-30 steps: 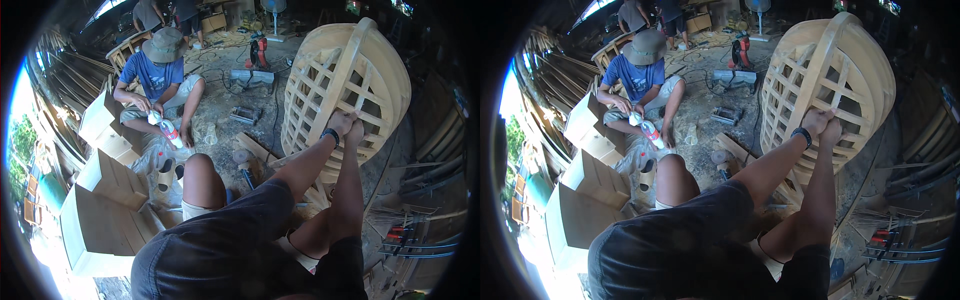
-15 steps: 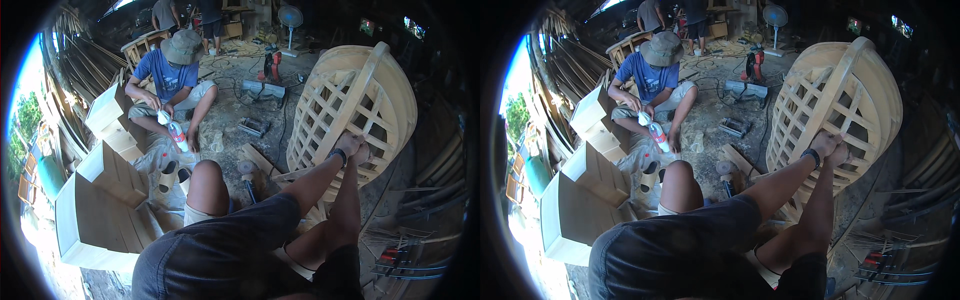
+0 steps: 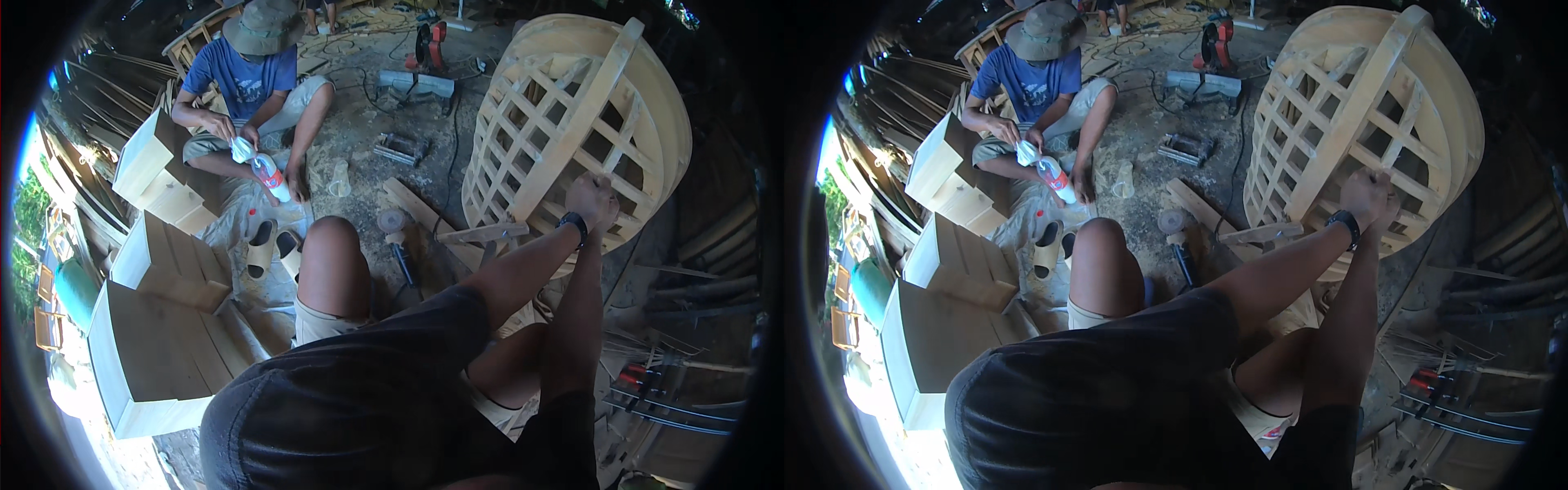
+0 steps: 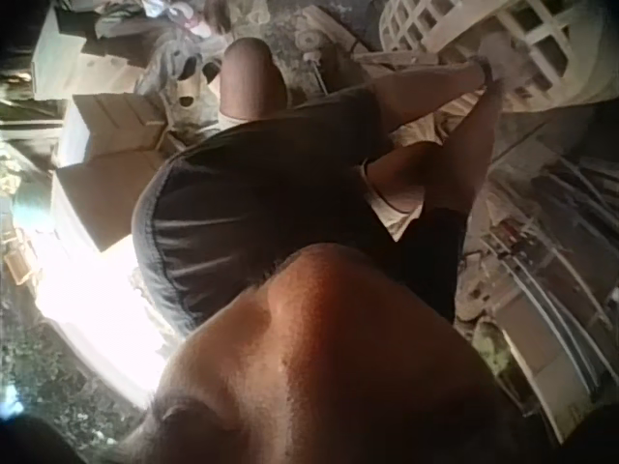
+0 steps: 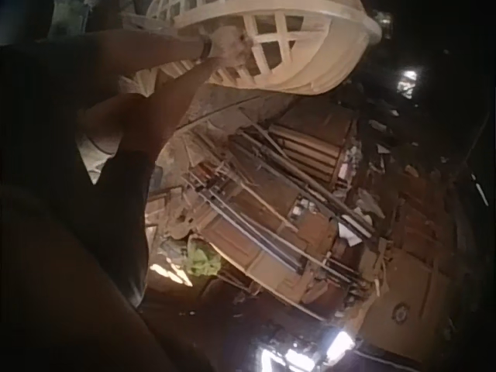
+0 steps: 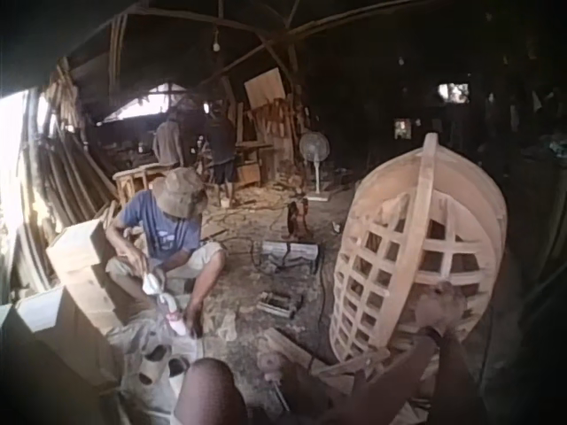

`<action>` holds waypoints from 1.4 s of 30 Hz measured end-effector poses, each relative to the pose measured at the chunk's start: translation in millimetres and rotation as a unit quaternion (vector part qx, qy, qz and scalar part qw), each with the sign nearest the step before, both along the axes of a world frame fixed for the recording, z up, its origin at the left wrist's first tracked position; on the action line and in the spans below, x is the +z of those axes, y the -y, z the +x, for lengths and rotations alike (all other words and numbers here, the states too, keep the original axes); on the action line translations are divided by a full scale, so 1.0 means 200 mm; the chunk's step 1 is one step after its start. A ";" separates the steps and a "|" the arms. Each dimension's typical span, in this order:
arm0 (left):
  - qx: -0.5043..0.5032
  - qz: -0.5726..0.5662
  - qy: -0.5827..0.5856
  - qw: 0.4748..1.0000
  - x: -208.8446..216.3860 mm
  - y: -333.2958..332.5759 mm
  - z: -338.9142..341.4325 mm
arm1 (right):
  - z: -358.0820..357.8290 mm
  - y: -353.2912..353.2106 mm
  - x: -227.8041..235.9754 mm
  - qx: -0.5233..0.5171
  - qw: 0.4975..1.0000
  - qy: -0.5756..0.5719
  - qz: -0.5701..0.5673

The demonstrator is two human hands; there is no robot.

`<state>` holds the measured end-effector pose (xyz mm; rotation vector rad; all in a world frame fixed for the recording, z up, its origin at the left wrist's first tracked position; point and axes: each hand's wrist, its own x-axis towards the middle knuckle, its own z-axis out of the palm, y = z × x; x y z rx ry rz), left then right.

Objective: The person sands a wooden piece using a power sander, applies glue to it, fits it into a curved wooden lattice frame, and secures it with a nail gun.

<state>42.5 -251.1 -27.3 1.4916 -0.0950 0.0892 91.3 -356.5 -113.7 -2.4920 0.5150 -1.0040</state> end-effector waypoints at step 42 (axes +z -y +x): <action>-0.275 0.049 0.063 0.958 0.00 -1.15 -0.42 | -2.51 -0.23 -2.12 -0.397 0.396 0.303 0.771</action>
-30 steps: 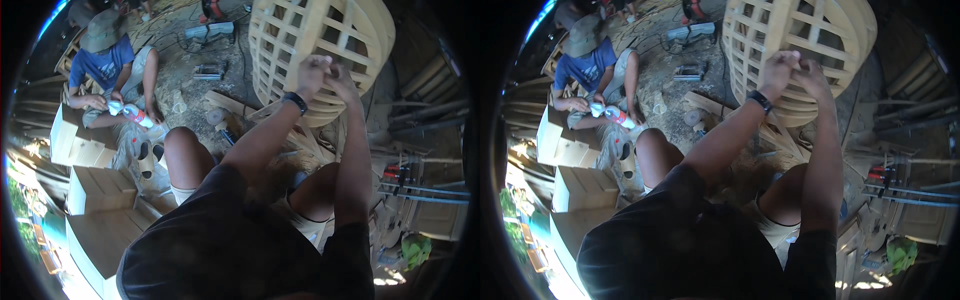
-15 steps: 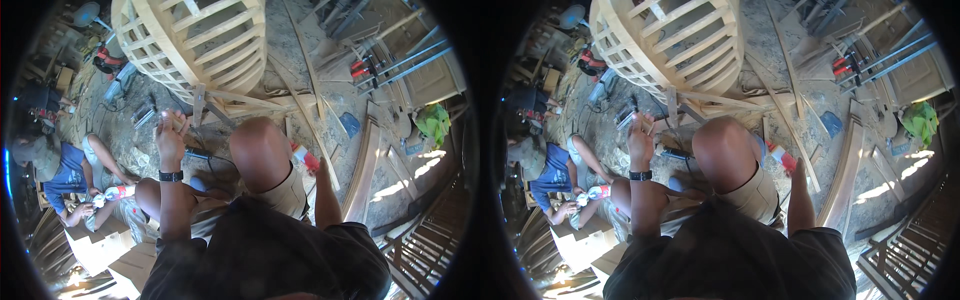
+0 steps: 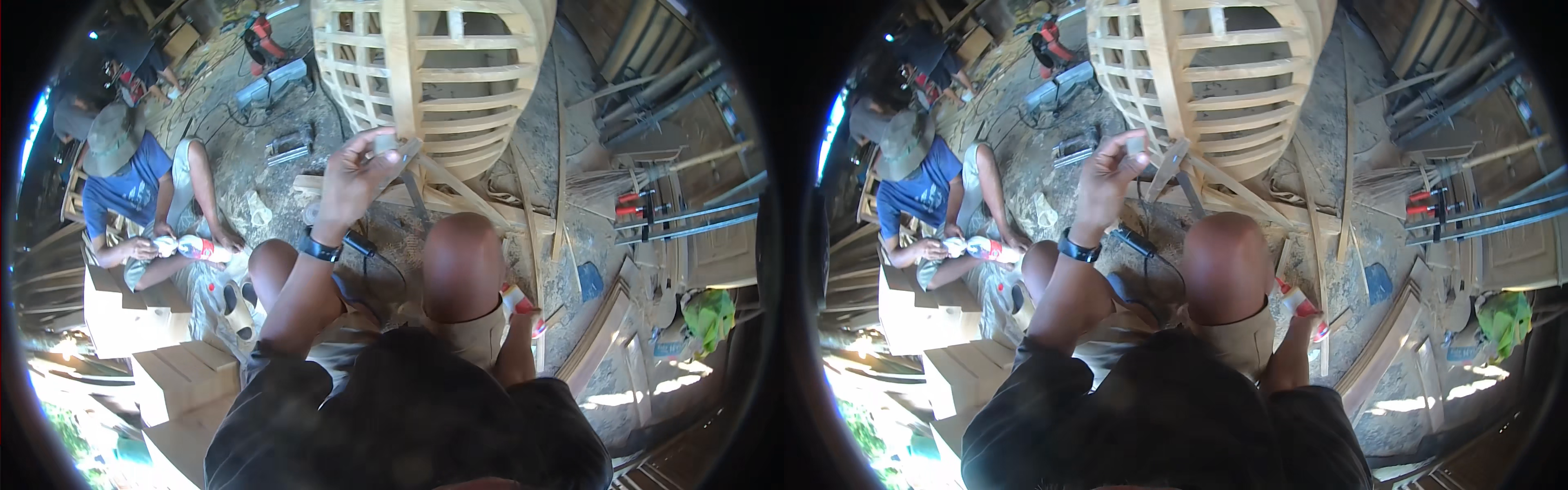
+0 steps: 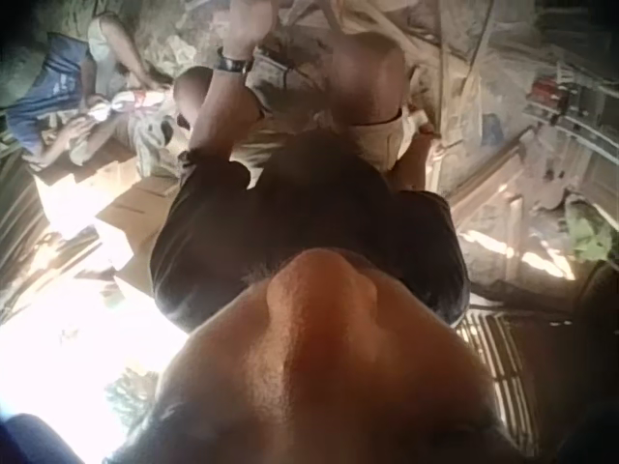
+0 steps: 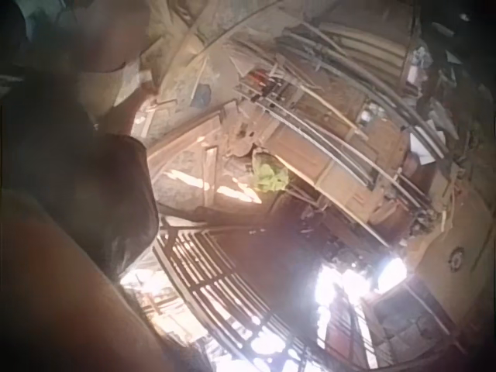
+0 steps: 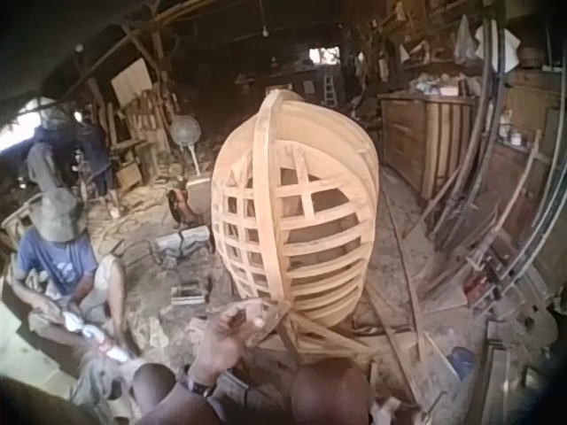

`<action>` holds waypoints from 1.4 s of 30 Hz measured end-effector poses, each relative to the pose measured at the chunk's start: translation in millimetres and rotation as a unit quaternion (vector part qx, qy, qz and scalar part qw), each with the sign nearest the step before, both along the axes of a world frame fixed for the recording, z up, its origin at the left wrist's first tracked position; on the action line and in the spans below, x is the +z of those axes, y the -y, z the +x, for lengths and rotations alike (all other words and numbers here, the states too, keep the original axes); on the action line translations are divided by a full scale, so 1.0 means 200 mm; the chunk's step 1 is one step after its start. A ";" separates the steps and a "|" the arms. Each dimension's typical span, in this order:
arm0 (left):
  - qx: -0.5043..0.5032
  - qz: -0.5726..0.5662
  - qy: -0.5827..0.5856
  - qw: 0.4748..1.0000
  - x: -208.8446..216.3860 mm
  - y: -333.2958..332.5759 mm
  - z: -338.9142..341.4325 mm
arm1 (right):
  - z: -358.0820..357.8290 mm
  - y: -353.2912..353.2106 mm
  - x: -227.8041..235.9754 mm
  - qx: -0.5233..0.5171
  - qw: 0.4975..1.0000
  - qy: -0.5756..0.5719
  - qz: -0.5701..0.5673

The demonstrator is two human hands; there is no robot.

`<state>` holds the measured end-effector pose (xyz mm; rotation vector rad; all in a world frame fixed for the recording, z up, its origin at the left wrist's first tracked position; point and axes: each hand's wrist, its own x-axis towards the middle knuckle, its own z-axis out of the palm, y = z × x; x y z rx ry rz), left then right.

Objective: The person sands a wooden piece using a power sander, applies glue to it, fits it into a curved wooden lattice frame, and secures it with a nail gun.

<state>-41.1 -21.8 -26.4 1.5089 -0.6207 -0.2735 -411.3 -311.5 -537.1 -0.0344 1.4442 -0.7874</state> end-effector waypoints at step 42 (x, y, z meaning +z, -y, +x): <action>0.035 -0.078 -0.043 0.995 -0.14 0.00 -0.04 | 1.82 -0.78 3.21 0.239 0.609 0.300 -0.694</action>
